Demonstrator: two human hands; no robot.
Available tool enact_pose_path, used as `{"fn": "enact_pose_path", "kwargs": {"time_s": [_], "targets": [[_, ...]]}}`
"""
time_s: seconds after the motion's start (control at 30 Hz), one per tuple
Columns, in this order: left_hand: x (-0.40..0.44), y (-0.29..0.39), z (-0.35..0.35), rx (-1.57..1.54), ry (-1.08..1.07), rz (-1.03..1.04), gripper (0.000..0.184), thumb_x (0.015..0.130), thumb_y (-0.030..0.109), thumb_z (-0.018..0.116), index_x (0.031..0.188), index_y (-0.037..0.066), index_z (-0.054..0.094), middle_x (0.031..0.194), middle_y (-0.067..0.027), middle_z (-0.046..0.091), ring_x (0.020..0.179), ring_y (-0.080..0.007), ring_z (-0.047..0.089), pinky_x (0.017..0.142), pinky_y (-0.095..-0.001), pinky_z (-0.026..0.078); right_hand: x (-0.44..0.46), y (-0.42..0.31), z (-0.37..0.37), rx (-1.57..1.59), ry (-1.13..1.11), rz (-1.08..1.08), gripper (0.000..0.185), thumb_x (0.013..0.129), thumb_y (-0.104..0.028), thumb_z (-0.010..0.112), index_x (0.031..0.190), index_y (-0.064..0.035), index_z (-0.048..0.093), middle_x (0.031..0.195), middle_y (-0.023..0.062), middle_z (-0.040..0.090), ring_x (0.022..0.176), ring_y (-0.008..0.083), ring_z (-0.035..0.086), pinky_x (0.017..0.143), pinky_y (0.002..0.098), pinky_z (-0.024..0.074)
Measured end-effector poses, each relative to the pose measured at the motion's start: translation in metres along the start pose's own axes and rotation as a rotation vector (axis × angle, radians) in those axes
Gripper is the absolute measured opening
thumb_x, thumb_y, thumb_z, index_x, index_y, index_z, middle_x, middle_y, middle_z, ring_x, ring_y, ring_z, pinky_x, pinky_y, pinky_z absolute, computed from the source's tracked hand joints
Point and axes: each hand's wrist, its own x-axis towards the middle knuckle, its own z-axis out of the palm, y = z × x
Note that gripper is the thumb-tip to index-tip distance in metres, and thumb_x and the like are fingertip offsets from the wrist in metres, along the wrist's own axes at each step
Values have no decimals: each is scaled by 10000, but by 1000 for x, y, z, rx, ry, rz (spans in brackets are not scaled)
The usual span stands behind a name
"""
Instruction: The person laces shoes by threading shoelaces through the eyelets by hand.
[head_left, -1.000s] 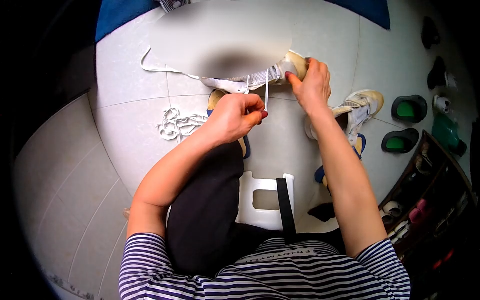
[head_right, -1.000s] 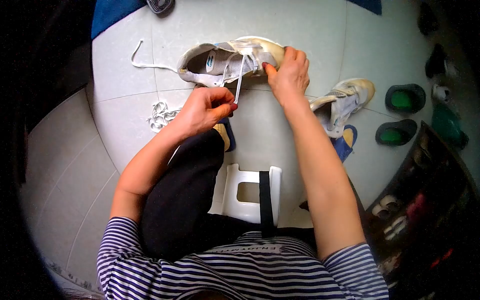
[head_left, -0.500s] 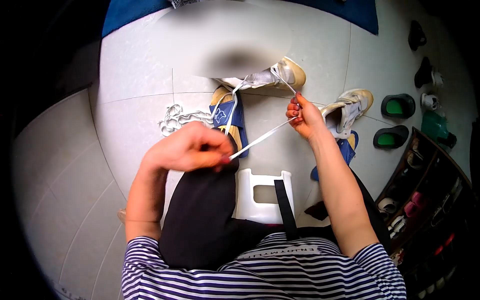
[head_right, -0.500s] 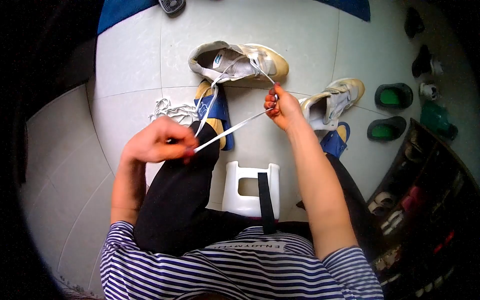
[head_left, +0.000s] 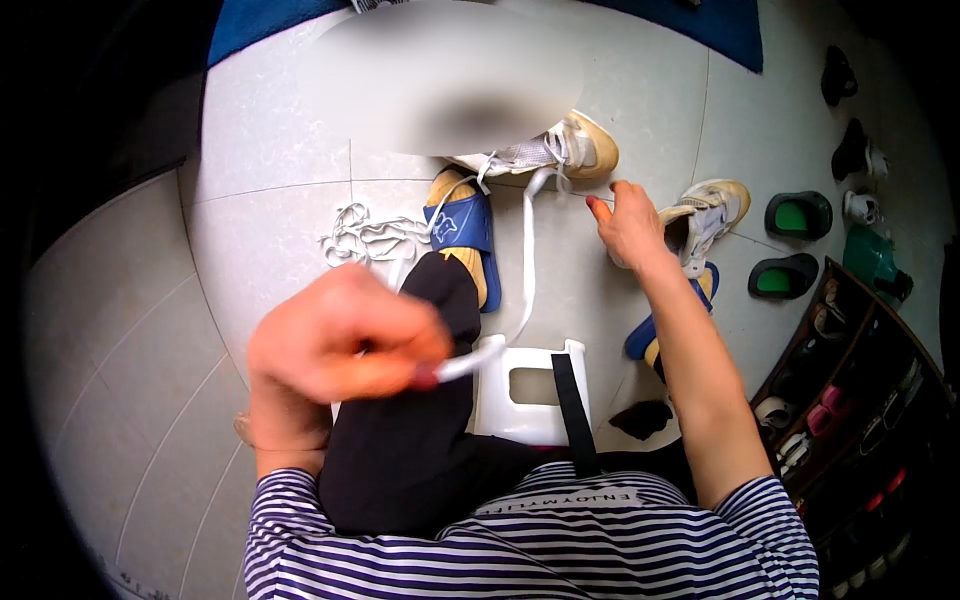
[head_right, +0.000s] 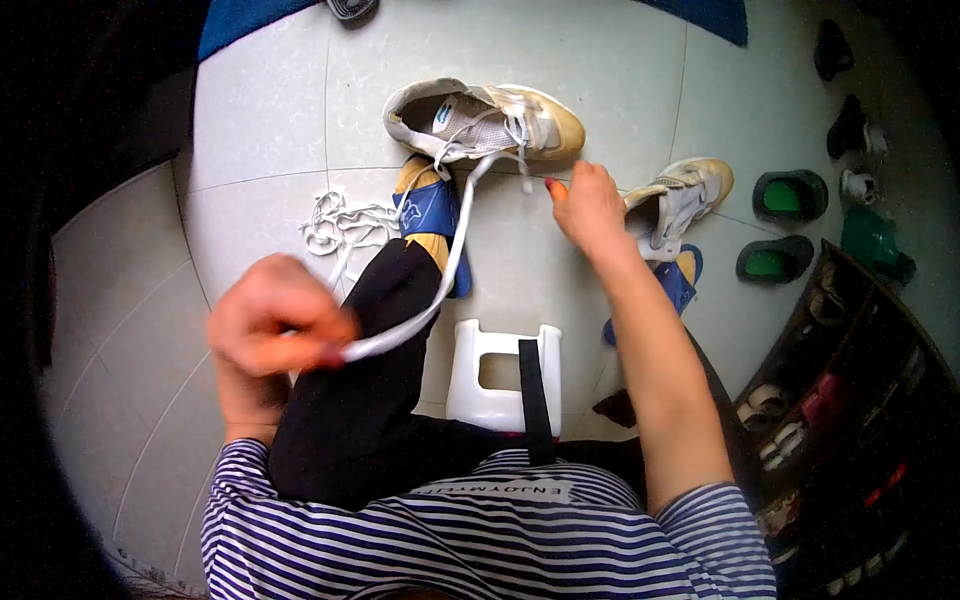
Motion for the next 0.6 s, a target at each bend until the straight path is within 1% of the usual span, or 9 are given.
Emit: {"fn": "enact_pose_path", "kwargs": {"time_s": [0.07, 0.13, 0.17, 0.2, 0.23, 0.27, 0.4, 0.5, 0.6], "targets": [[23, -4, 11, 215, 66, -212, 89, 765, 68, 609, 819, 0, 626, 633, -134, 589, 535, -275, 571, 498, -347, 426, -9, -38, -57, 563, -39, -71, 362, 884, -276, 584, 1139, -23, 539, 1063, 140, 584, 924, 209, 621, 711, 297, 500], [38, -19, 20, 313, 80, -282, 85, 754, 55, 611, 819, 0, 615, 603, -173, 540, 539, -297, 549, 522, -362, 422, -31, -68, -87, 1265, -301, -255, 377, 886, -236, 598, 1190, -28, 516, 1041, 123, 592, 905, 182, 614, 694, 275, 496], [41, -20, 21, 314, 74, -283, 85, 754, 55, 611, 819, 0, 615, 603, -173, 540, 539, -297, 549, 522, -362, 422, -43, -80, -109, 1413, -503, -277, 379, 882, -176, 610, 1213, -28, 499, 1014, 114, 591, 865, 150, 599, 675, 261, 494], [43, -21, 21, 311, 104, -325, 86, 753, 53, 613, 820, -2, 616, 607, -170, 544, 540, -292, 545, 522, -361, 419, -49, -84, -109, 1384, -471, -487, 406, 871, -173, 634, 1221, -29, 487, 969, 89, 586, 753, 131, 580, 639, 253, 487], [45, -21, 21, 308, 136, -367, 86, 752, 51, 615, 820, -3, 617, 612, -167, 549, 542, -287, 541, 523, -359, 417, -56, -90, -111, 1411, -593, -357, 384, 857, -195, 648, 1176, -24, 520, 866, 81, 609, 682, 126, 561, 618, 242, 474], [46, -17, 18, 238, 99, -389, 116, 765, 64, 652, 829, -16, 597, 658, -128, 578, 555, -214, 524, 552, -317, 433, -53, -87, -117, 1258, -651, -348, 321, 859, -197, 640, 1115, -20, 560, 805, 81, 617, 661, 126, 558, 614, 245, 466], [36, -33, 8, 287, 76, -330, 121, 786, 79, 658, 813, -22, 598, 639, -112, 566, 568, -164, 539, 548, -301, 431, -46, -48, -108, 1063, -727, -385, 175, 866, -175, 606, 922, -16, 653, 673, 83, 621, 626, 123, 544, 594, 261, 446], [34, -35, 4, 241, 111, -400, 116, 798, 79, 650, 804, -26, 600, 634, -101, 568, 574, -153, 546, 547, -294, 432, -30, -12, -119, 800, -839, -214, 195, 868, -209, 612, 859, -23, 670, 650, 43, 591, 602, 99, 498, 558, 260, 406], [33, -42, 1, 250, 131, -373, 93, 790, 61, 630, 823, -25, 616, 662, -113, 597, 578, -179, 549, 559, -295, 443, -28, 19, -107, 861, -922, -113, 211, 859, -228, 626, 830, -24, 667, 611, 20, 542, 576, 95, 455, 529, 269, 376]]}}
